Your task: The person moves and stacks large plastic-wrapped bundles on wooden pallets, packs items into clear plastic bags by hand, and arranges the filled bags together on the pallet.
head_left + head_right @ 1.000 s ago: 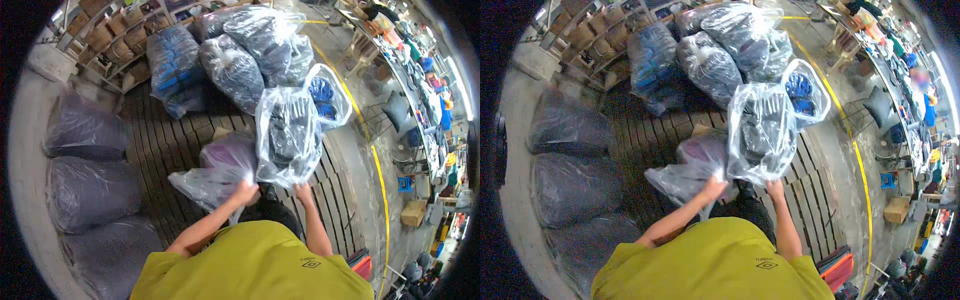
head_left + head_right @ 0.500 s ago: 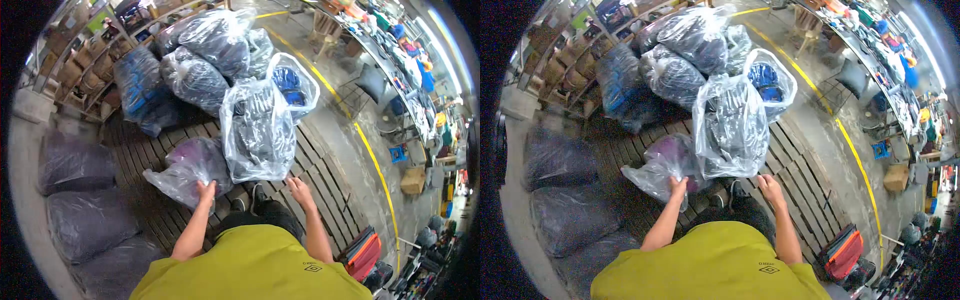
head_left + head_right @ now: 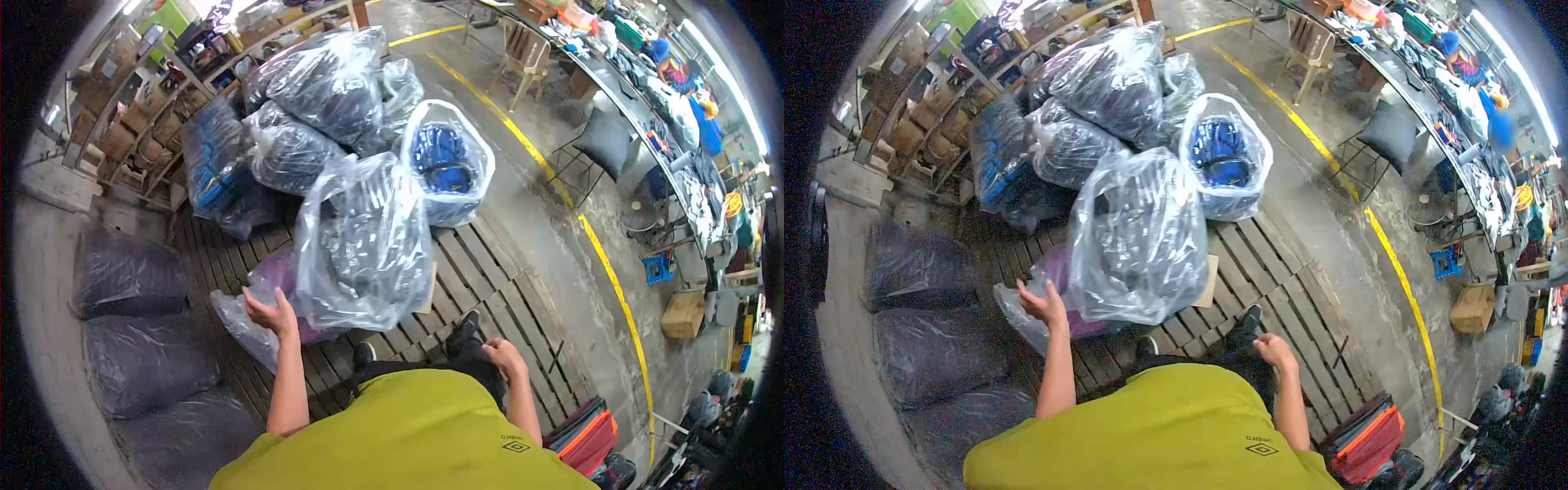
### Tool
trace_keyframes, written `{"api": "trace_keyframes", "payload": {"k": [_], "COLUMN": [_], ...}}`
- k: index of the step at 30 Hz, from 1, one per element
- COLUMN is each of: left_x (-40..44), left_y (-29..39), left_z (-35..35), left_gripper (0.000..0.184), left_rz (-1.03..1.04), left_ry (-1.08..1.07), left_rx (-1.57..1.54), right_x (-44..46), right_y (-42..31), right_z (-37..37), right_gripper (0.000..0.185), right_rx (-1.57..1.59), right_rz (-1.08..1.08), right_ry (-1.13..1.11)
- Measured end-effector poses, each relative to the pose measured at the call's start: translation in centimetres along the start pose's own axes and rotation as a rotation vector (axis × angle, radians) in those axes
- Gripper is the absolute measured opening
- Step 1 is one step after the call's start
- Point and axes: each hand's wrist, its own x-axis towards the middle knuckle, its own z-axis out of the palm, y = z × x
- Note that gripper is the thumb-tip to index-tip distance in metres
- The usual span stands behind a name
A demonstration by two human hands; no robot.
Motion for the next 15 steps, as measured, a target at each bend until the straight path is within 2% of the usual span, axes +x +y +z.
{"api": "trace_keyframes", "payload": {"k": [1,4,7,8,9,11,13,15], "left_x": [-0.9,-3.7,-8.9,-10.7,-12.2,-15.3,-18.8,-21.0], "left_y": [4.9,15.1,26.4,29.5,31.8,35.8,39.1,42.4], "left_z": [-0.6,0.8,1.8,2.0,3.1,4.3,6.4,8.2], "left_gripper": [0.067,0.062,0.058,0.055,0.048,0.043,0.036,0.035], "left_rz": [0.074,0.354,0.505,0.547,0.574,0.799,0.812,0.783], "left_ry": [0.068,0.125,-0.017,-0.103,-0.249,-0.390,-0.491,-0.623], "left_rx": [-0.059,-0.247,-0.374,-0.391,-0.570,-0.383,-0.443,-0.509], "right_x": [0.8,3.0,5.7,6.2,8.0,11.1,13.2,16.5], "right_y": [1.0,2.2,2.5,1.7,2.1,1.9,0.2,-1.0], "right_z": [-2.8,-11.8,-20.0,-22.8,-24.6,-27.9,-30.6,-31.9], "right_gripper": [0.039,0.037,0.039,0.039,0.038,0.035,0.033,0.032], "right_rx": [-0.064,-0.134,-0.160,-0.192,-0.180,-0.080,0.080,0.197], "right_rz": [-0.050,-0.094,-0.102,-0.105,-0.154,-0.218,-0.251,-0.343], "right_ry": [0.036,0.092,0.133,0.148,0.188,0.239,0.251,0.137]}}
